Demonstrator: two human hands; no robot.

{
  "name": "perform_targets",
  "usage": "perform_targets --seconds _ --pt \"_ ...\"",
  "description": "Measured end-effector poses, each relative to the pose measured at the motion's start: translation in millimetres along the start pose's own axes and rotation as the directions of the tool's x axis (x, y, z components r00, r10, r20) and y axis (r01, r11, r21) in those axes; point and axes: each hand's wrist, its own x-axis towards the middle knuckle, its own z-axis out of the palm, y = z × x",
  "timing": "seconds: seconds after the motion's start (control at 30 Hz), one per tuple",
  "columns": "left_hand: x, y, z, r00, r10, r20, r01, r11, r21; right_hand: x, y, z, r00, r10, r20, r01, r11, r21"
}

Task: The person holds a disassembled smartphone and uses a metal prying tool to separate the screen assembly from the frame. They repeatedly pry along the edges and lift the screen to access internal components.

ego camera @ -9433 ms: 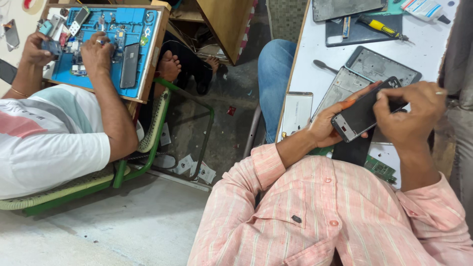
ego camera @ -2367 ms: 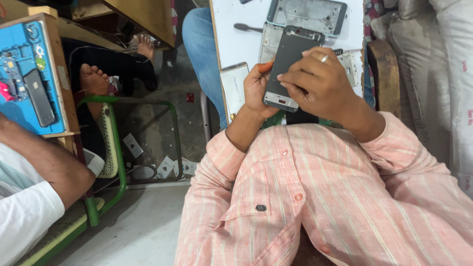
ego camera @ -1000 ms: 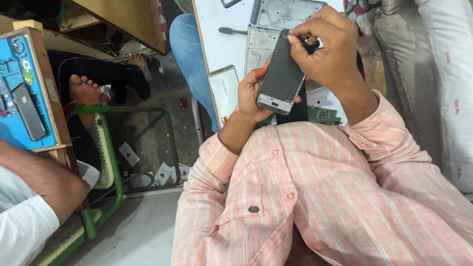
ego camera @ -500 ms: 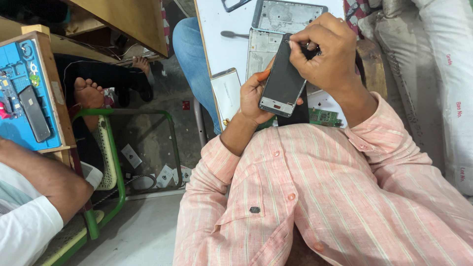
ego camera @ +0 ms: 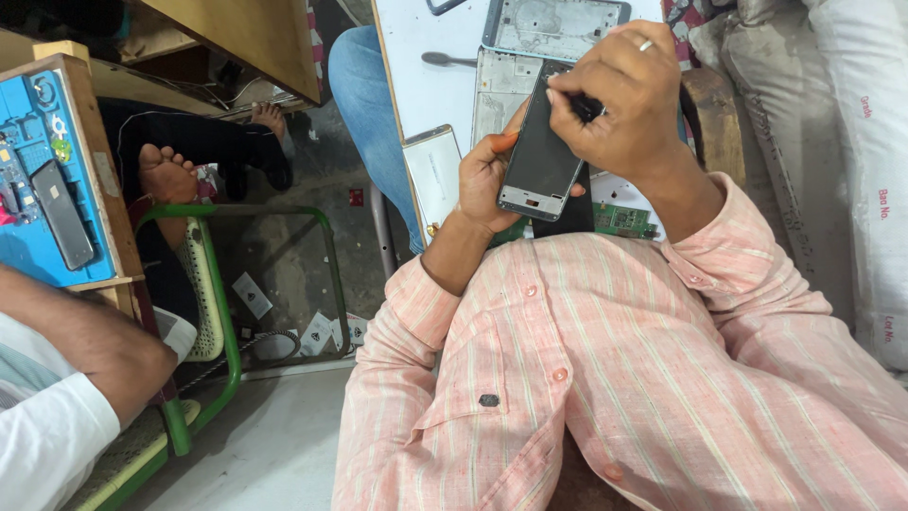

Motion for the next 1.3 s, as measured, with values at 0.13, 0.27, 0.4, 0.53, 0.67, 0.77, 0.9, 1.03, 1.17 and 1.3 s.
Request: perform_targets --seconds 0.13,0.27,0.4,0.53,0.67,0.77,0.9,1.03,1.17,1.3 --pt "0 -3 -10 0.999 0.014 -0.031 -0.013 0.999 0.032 1 -6 -3 0.996 -0.049 0.072 0.049 0.999 -0.004" --pt "1 -8 -26 0.982 0.087 -0.166 -0.111 0.984 -0.141 2 -12 -3 0.987 -0.121 0.108 0.109 0.988 0.11" --pt "0 -7 -28 0.982 0.115 -0.152 -0.14 0.976 -0.165 -7 -12 -8 0.998 -0.05 -0.028 0.054 0.983 0.177" --pt "1 0 -14 0.995 0.08 0.064 -0.073 0.992 -0.106 -22 -2 1 0.96 0.176 -0.216 -0.102 0.943 0.317" --pt "1 5 -3 0.99 0.083 0.115 -0.064 0.985 -0.159 -43 4 14 0.886 0.396 -0.242 -0.218 0.815 0.537" --pt "-1 7 1 0.993 0.077 0.088 -0.061 0.983 -0.174 -51 11 20 0.857 0.456 -0.241 -0.242 0.768 0.592" --pt "-2 8 2 0.989 0.076 0.124 -0.048 0.976 -0.213 -53 15 22 0.895 0.368 -0.25 -0.216 0.851 0.479" --pt "-1 6 1 0.971 0.106 0.213 -0.06 0.975 -0.213 -51 16 21 0.92 0.315 -0.232 -0.194 0.883 0.427" --pt "-1 4 -3 0.971 0.115 0.211 -0.072 0.977 -0.199 -55 17 19 0.916 0.328 -0.232 -0.22 0.893 0.393" --pt "-1 1 -5 0.98 0.132 0.151 -0.112 0.985 -0.135 -65 24 20 0.94 0.26 -0.22 -0.214 0.953 0.213"
